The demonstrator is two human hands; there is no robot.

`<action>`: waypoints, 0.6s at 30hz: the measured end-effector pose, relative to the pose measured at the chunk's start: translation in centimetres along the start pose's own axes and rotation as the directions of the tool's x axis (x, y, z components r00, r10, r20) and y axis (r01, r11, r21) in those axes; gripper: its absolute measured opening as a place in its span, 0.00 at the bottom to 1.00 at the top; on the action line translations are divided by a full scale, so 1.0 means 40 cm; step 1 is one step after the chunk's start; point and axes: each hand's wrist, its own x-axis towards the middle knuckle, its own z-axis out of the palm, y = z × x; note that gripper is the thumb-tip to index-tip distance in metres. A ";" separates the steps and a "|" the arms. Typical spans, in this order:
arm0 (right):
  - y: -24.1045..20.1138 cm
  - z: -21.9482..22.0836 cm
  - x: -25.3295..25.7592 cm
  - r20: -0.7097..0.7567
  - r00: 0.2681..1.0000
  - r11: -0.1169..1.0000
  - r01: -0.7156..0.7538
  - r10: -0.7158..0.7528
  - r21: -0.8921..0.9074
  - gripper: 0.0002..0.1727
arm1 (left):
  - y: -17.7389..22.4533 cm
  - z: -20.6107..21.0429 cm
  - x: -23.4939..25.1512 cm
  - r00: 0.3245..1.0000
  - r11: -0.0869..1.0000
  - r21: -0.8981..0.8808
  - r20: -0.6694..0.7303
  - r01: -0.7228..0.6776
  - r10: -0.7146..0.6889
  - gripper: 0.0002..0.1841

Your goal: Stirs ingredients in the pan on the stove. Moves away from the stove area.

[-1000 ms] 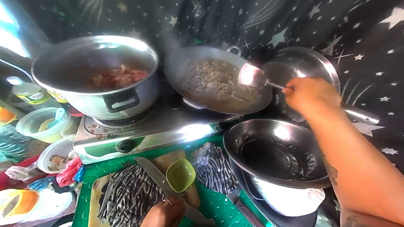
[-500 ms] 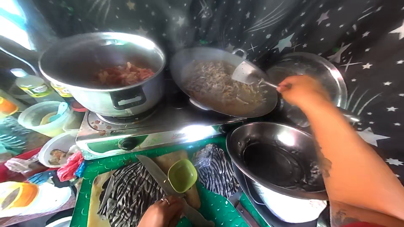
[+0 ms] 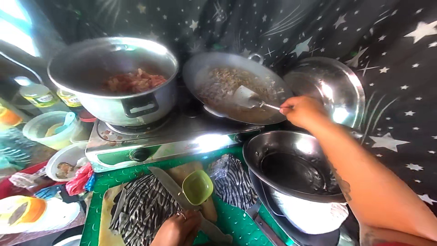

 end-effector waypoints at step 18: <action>0.017 0.058 0.032 0.075 0.996 0.978 0.039 -0.055 0.205 0.11 | -0.004 0.002 0.002 0.999 0.999 -0.013 0.026 0.029 -0.029 0.11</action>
